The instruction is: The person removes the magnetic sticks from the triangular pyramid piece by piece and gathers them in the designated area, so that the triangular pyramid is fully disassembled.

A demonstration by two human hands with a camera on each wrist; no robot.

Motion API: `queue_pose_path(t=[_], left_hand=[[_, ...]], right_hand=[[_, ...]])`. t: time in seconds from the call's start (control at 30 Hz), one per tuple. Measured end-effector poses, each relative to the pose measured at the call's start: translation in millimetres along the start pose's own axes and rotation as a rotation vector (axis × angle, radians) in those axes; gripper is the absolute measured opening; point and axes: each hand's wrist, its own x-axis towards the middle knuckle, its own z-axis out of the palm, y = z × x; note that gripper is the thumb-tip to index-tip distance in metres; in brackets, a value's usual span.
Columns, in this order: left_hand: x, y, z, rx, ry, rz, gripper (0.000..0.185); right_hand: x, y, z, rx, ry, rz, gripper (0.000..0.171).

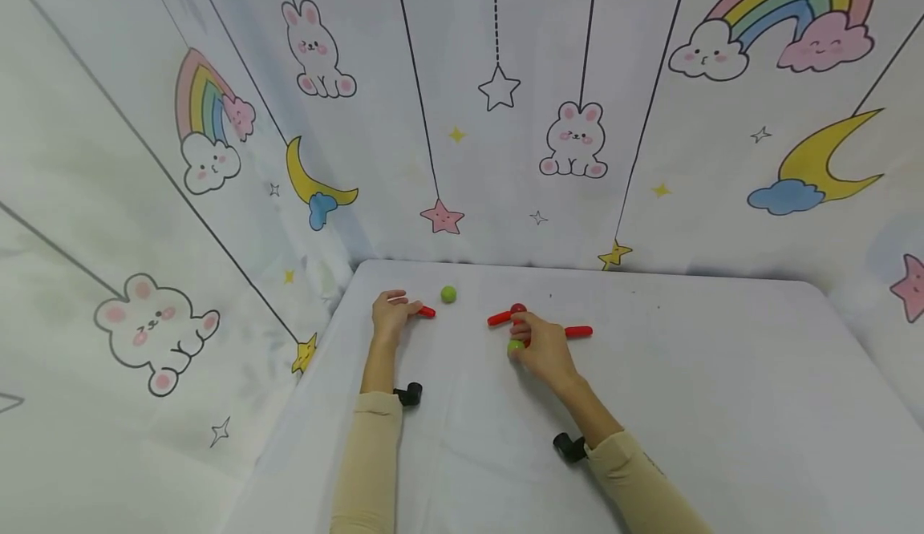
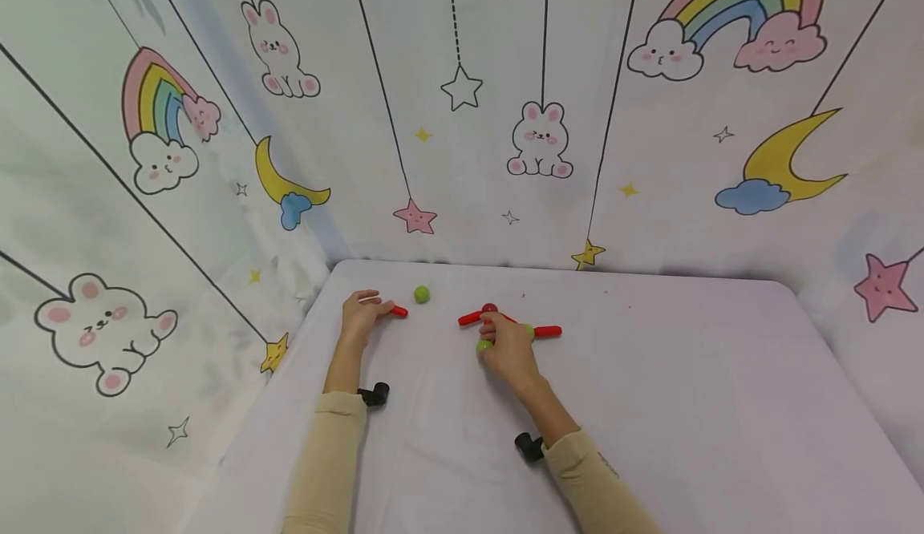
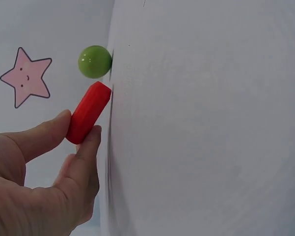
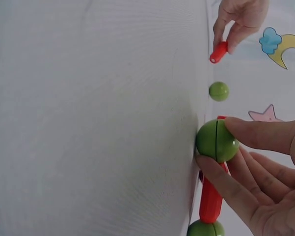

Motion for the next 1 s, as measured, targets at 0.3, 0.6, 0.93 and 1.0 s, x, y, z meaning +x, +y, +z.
queue_pose_path(t=[0.3,0.6,0.93,1.0], left_hand=[[3.2,0.9,-5.1,0.146,0.084,0.026,0.054],[2.2,2.0,-3.7,0.306,0.122,0.094,0.045],[2.3,1.7,-3.9,0.457,0.185,0.152,0.045],[2.3,1.3,-3.9,0.473,0.187,0.162,0.045]], right_hand=[[-0.2,-0.7,0.0,0.009,-0.006,0.004,0.057],[-0.8,-2.7,-1.7,-0.009,-0.018,0.024,0.056],[-0.8,-2.1,-2.5,-0.008,-0.025,0.011,0.055],[-0.3,-1.6,-2.4,-0.008,-0.023,0.006,0.055]])
